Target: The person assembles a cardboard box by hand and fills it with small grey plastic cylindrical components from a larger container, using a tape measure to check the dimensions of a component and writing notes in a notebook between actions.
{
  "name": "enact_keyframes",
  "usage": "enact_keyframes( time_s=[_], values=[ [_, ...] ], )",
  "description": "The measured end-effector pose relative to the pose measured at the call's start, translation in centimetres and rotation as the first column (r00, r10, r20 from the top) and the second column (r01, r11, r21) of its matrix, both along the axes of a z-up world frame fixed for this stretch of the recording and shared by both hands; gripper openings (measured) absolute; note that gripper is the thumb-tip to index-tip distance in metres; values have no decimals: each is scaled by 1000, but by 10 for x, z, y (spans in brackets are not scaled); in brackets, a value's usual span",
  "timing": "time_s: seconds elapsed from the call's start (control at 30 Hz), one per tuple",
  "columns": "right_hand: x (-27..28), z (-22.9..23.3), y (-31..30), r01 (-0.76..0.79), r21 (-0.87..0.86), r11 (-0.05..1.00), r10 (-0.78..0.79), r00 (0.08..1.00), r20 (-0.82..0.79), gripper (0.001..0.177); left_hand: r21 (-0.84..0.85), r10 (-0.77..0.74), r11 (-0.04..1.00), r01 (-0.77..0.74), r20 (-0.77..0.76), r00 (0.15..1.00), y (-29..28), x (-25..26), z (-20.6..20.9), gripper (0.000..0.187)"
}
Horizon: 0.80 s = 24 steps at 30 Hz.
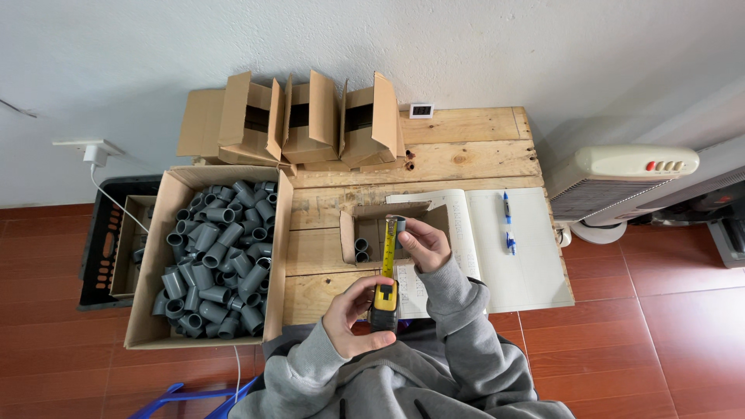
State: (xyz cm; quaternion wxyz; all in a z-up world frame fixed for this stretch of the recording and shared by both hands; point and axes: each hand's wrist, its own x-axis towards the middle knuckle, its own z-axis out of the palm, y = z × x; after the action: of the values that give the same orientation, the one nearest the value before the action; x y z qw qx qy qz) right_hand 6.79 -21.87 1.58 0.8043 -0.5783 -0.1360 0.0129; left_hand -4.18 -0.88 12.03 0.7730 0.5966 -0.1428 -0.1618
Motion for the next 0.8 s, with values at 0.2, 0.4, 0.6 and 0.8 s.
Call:
enact_keyframes(
  time_s=[0.2, 0.4, 0.6, 0.8],
  values=[
    [1, -10, 1, 1, 76, 997, -1, 1000, 3, 38, 18, -1, 1000, 1, -7, 1000, -1, 0, 2, 73],
    [0, -6, 1, 12, 53, 999, -13, 1000, 10, 39, 24, -7, 1000, 8, -21, 1000, -1, 1, 2, 73],
    [-1, -2, 2, 25, 18, 1000, -25, 1000, -3, 40, 20, -4, 1000, 5, -21, 1000, -1, 1, 1, 74],
    [-2, 1, 2, 19, 23, 1000, -19, 1000, -2, 39, 25, -7, 1000, 8, -13, 1000, -1, 2, 1, 74]
  ],
)
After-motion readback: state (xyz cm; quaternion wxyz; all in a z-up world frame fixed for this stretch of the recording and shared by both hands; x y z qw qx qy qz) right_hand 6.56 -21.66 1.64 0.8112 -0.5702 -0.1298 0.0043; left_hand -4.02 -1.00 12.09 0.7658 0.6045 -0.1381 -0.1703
